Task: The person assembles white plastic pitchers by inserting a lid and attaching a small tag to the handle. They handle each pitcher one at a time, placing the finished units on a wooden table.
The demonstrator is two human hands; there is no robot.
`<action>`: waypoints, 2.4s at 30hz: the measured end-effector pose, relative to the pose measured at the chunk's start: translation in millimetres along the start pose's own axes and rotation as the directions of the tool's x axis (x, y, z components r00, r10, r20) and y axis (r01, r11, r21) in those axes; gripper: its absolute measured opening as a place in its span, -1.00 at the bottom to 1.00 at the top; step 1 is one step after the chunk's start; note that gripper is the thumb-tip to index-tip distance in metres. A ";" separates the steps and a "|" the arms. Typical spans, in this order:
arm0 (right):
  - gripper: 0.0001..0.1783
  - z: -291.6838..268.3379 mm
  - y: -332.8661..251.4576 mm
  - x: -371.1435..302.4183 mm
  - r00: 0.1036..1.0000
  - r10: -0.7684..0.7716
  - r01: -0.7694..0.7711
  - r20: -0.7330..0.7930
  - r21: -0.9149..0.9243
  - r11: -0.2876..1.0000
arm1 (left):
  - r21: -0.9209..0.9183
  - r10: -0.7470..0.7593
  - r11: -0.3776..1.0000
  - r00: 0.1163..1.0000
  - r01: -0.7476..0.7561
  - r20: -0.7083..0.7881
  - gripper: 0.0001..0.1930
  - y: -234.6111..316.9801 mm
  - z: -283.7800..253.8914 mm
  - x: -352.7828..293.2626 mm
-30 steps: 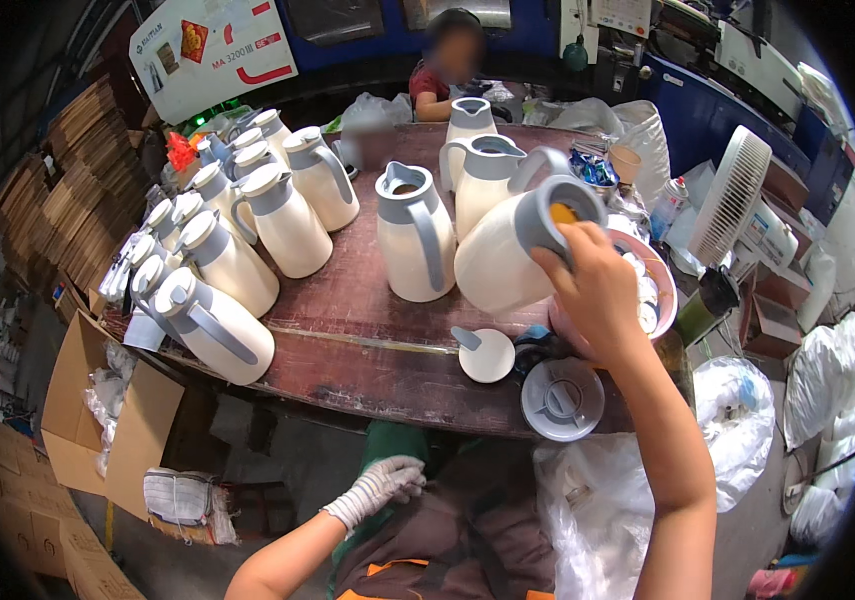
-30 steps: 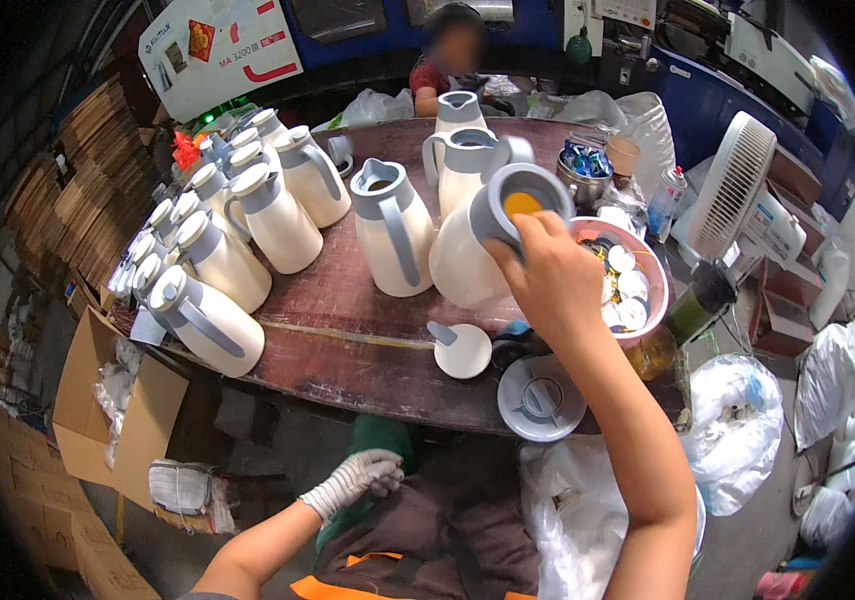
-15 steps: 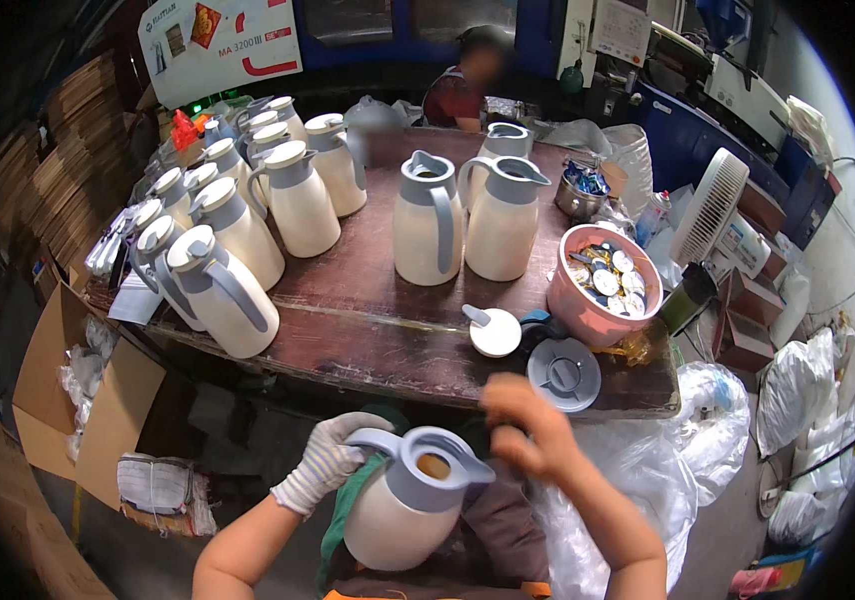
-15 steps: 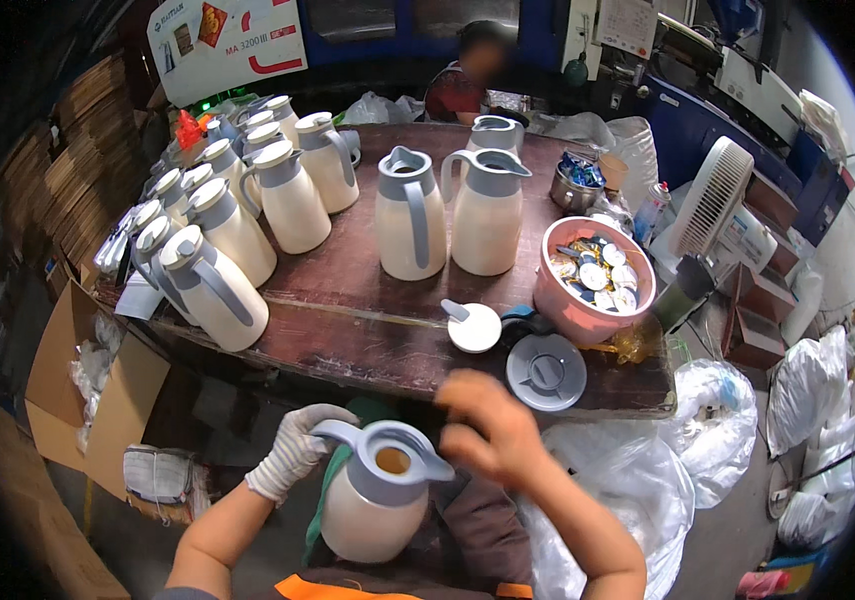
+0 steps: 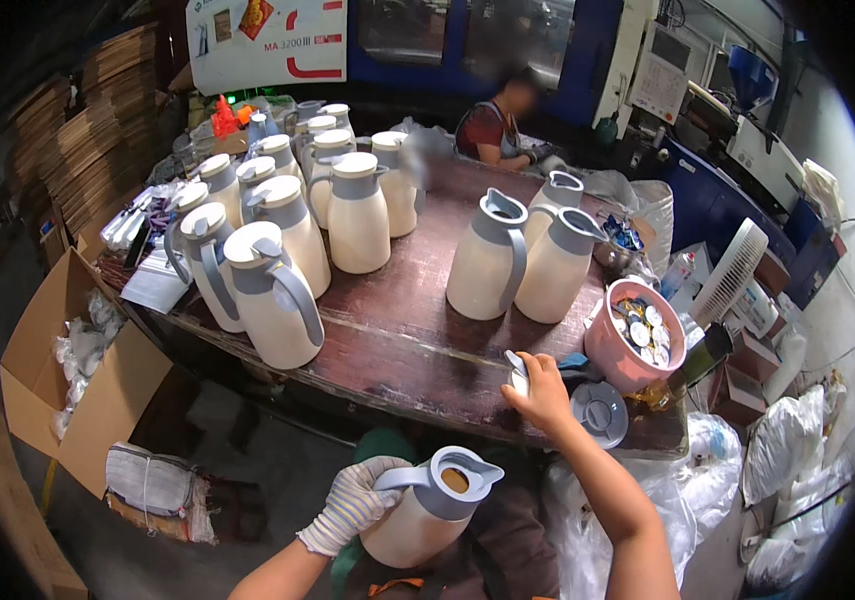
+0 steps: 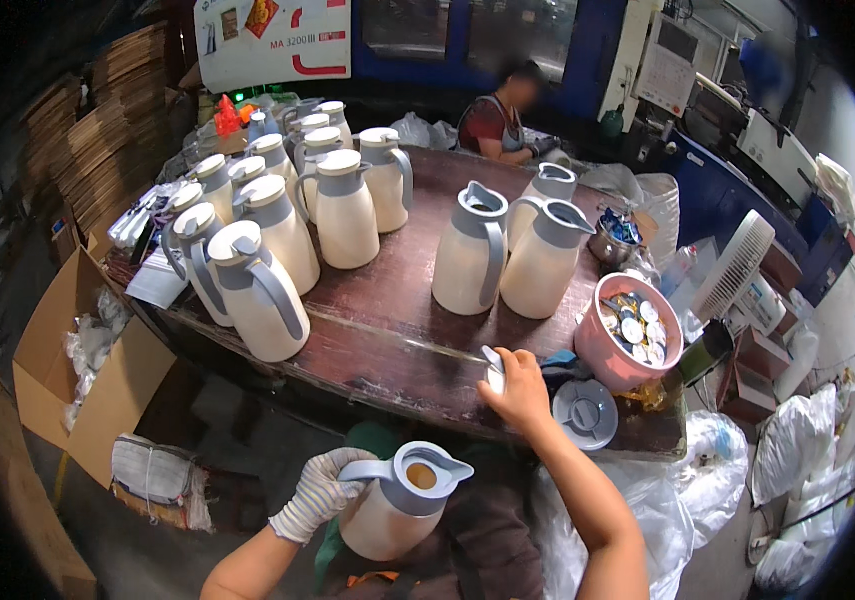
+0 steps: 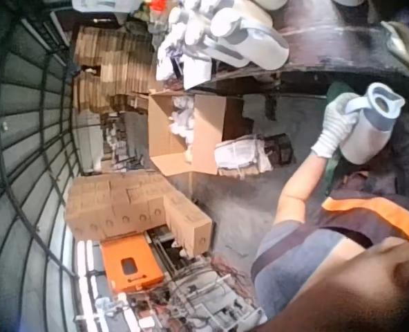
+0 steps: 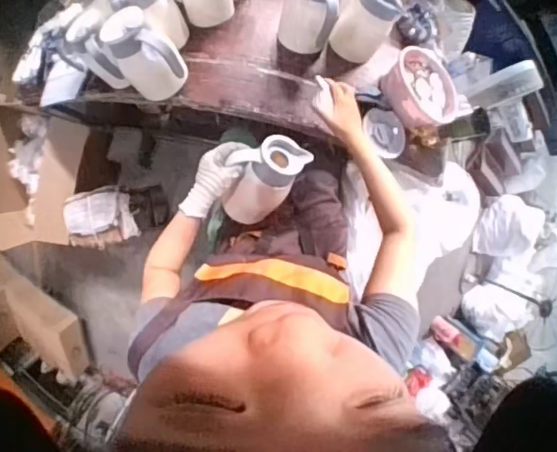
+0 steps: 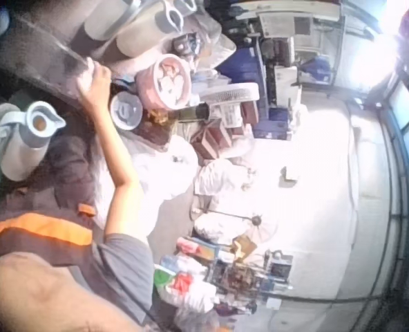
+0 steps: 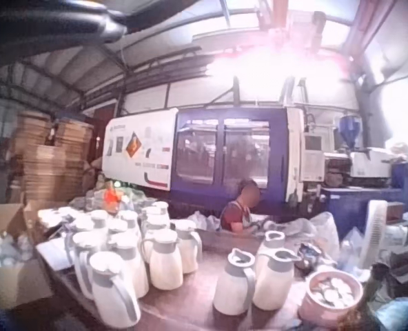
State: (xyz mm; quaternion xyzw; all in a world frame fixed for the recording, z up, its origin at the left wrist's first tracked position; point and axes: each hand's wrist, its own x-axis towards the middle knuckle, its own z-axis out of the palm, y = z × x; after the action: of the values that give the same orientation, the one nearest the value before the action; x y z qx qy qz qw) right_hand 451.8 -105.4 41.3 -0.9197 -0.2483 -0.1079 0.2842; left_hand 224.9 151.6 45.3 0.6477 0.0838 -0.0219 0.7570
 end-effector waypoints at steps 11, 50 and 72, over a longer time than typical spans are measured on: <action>-0.28 -45.6 -73.6 -107.5 0.944 -0.119 0.050 0.309 0.220 0.974 | 0.307 -0.036 0.951 0.969 -0.042 0.245 -0.60 2.3 55.9 18.9; 0.05 -38.6 3.4 -162.0 0.975 -0.104 0.072 0.196 0.162 0.984 | 0.665 -0.001 0.719 0.957 -0.201 0.290 -0.64 -12.0 57.8 29.2; -0.15 -60.4 -44.7 -150.5 0.878 -0.427 0.363 0.216 0.281 0.888 | 0.533 0.069 0.825 0.970 -0.188 0.234 -0.58 -7.2 54.3 51.0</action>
State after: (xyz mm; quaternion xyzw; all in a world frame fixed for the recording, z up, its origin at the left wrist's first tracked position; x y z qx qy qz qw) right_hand 296.8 -167.7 60.3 -0.8154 -0.4792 -0.0069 0.3249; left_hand 279.4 100.8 38.3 0.8365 -0.0482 -0.0603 0.5425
